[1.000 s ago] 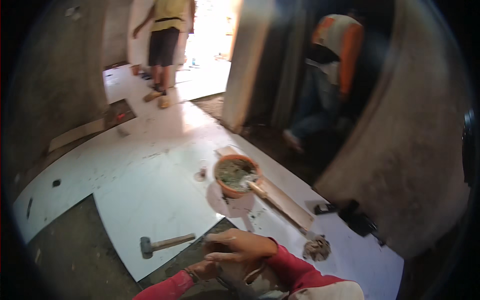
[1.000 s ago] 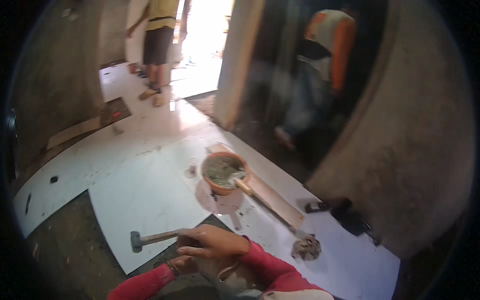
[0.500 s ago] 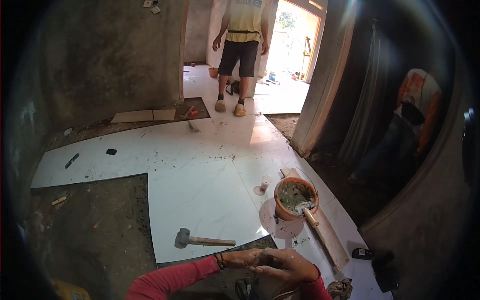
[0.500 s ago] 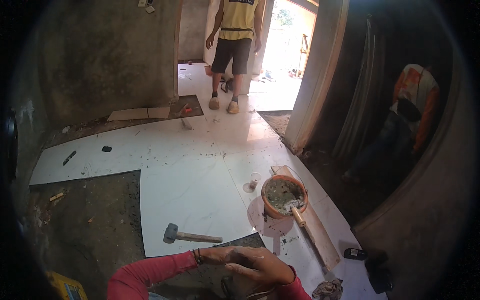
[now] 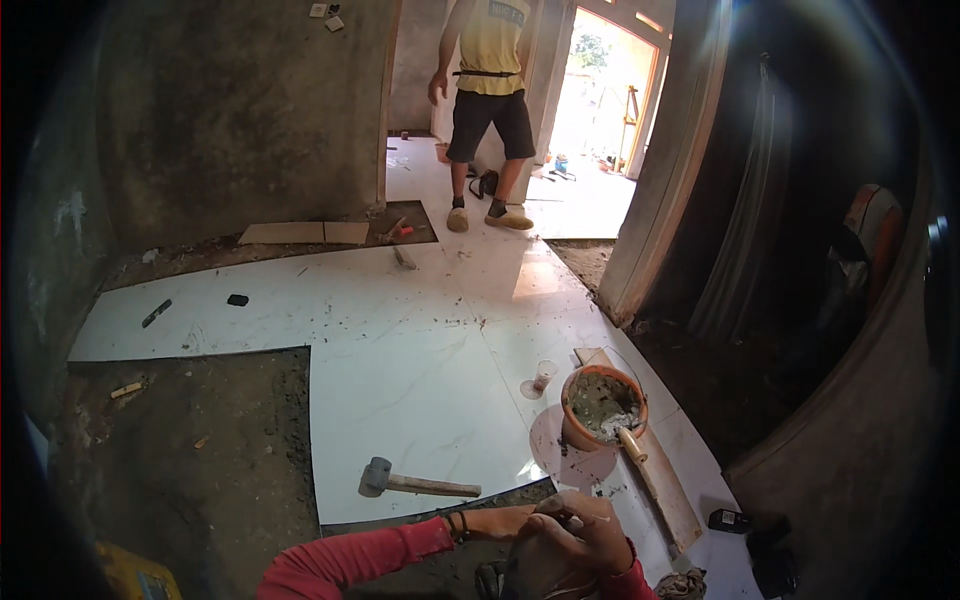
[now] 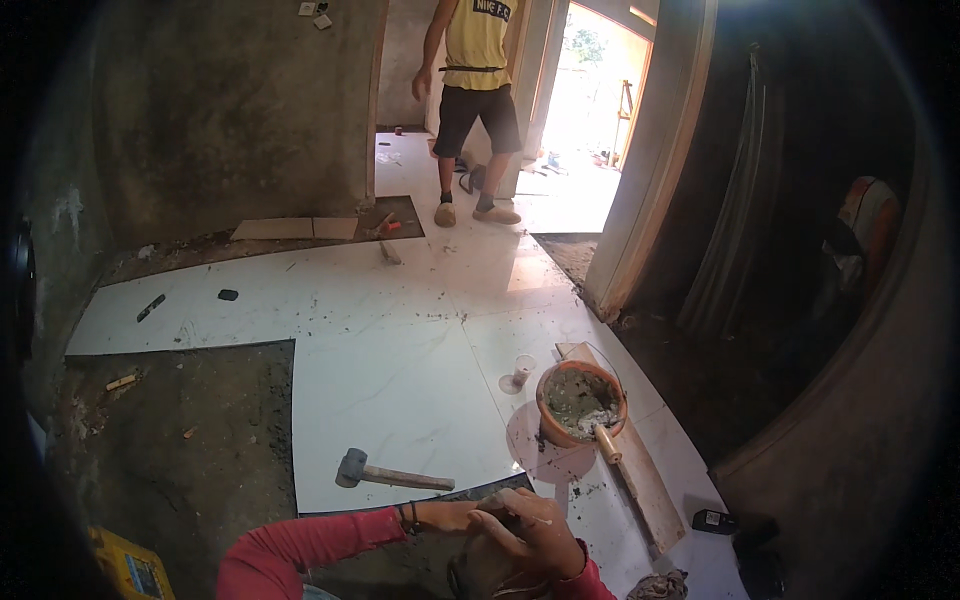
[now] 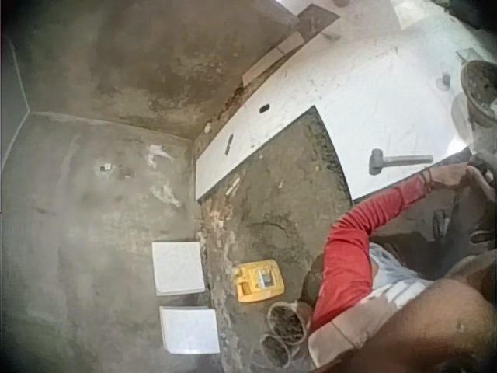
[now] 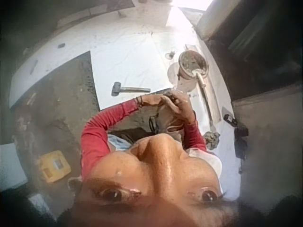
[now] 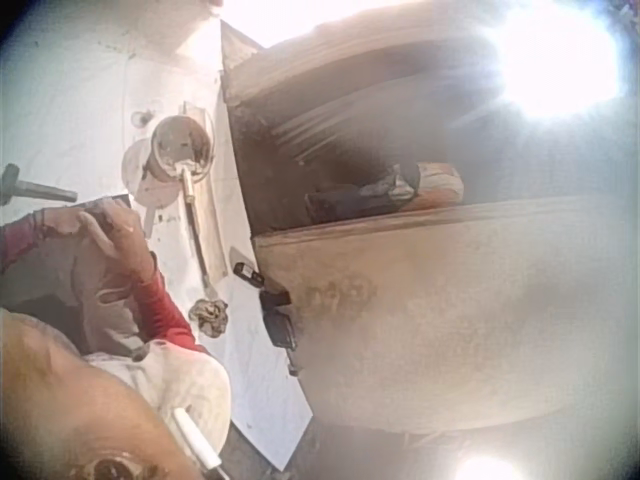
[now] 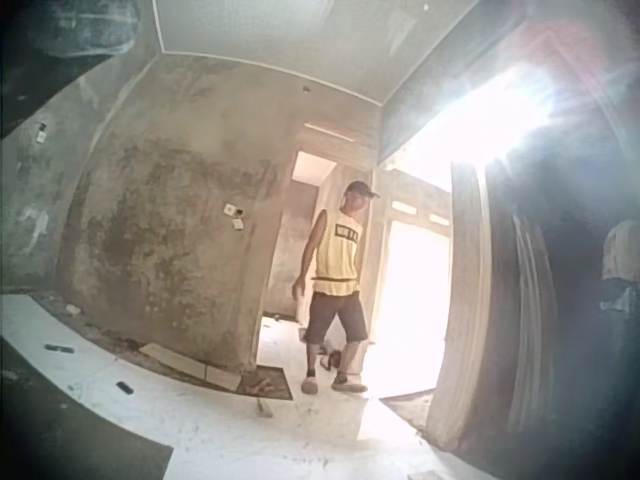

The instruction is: The person positions a large tile onto a layer of mortar on the floor and taps it with a rubber mallet while checking the alignment.

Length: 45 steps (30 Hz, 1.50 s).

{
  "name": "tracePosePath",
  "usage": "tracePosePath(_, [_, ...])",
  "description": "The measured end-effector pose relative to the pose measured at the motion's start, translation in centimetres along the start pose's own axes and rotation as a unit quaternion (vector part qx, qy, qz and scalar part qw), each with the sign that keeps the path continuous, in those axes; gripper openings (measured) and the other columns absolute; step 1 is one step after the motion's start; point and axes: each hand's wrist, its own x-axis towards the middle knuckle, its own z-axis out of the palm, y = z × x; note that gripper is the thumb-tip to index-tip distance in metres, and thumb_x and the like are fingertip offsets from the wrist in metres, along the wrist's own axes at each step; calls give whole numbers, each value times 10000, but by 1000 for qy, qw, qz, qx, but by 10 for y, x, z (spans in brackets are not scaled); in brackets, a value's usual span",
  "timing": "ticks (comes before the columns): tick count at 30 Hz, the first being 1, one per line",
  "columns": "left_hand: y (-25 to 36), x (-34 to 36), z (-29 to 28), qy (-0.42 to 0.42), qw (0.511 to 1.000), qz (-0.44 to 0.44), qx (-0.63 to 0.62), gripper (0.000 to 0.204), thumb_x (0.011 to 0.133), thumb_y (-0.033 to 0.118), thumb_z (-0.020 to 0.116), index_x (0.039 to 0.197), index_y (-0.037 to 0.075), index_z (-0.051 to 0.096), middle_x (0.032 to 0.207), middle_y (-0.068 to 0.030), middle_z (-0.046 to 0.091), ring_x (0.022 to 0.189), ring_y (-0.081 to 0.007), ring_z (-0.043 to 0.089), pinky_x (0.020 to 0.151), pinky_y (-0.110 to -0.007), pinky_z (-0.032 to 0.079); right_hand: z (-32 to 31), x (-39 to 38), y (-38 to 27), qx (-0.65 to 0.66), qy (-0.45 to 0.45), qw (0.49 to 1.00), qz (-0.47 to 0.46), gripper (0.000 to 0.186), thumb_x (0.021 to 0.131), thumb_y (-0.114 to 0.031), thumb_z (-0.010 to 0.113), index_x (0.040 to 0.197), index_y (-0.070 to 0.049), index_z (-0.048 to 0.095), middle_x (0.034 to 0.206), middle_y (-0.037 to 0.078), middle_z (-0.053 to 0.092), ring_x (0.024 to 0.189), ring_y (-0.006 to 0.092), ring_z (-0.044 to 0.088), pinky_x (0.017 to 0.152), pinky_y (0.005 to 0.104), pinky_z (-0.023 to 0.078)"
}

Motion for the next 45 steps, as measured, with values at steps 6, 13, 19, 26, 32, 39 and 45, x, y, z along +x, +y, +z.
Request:
tracePosePath(6, [70, -11, 12, 43, 995, -87, 39, 452, 1023, 220, 460, 1406, -14, 402, 1361, -149, 509, 1269, -216, 464, 1078, -349, 360, 2, -9, 0, 28, 0, 998, 50, 108, 880, -136, 703, 918, -37, 683, 805, 121, 688, 694, 270, 667, 621, 333, 509])
tracePosePath(13, [111, -11, 9, -67, 950, -238, 190, 615, 867, 19, 546, 1449, 11, 345, 1427, -185, 462, 1360, -260, 416, 1087, -379, 358, 1, -13, -3, 87, -14, 994, 67, 127, 898, -90, 680, 951, 25, 677, 772, 111, 689, 705, 169, 673, 631, 281, 509])
tracePosePath(19, [89, -29, 25, 23, 987, -48, 152, 855, 847, 209, 622, 1539, 31, 153, 1513, -154, 289, 1428, -251, 261, 1171, -364, 223, 8, -44, 47, 347, 85, 925, 130, 229, 965, -182, 609, 870, 24, 647, 706, 51, 628, 627, 113, 590, 575, 268, 472])
tracePosePath(26, [91, -4, 31, -81, 987, -84, -109, 1043, 778, 412, 778, 1545, 66, 162, 1549, -125, 238, 1461, -235, 212, 1189, -404, 188, 98, 1, 198, 154, 43, 947, 278, 308, 951, -316, 615, 940, -11, 655, 760, 103, 643, 699, 190, 631, 662, 297, 504])
tracePosePath(32, [87, 4, 19, -96, 988, -72, -99, 871, 748, 362, 823, 1448, 58, 403, 1401, -108, 490, 1363, -251, 393, 1163, -406, 266, 242, 34, 254, -218, -7, 974, -63, 532, 869, -448, 673, 1229, -77, 548, 1314, 150, 517, 1210, 335, 503, 974, 475, 422])
tracePosePath(39, [73, -36, -80, 220, 934, -248, 133, 417, 849, 201, 726, 1226, 52, 628, 1081, -53, 708, 1075, -141, 615, 954, -305, 468, 295, 53, 305, -222, -182, 955, -72, 413, 913, -399, 566, 1135, -51, 546, 1092, 176, 566, 996, 340, 588, 785, 474, 468])
tracePosePath(45, [-75, -194, -217, 786, 467, -241, 325, 454, 956, 368, 584, 1282, 52, 572, 1246, -149, 631, 1175, -314, 574, 1000, -406, 441, 282, 105, 313, -40, -136, 942, 305, 354, 1027, -323, 410, 1053, -3, 560, 828, 267, 652, 800, 430, 654, 631, 537, 475])
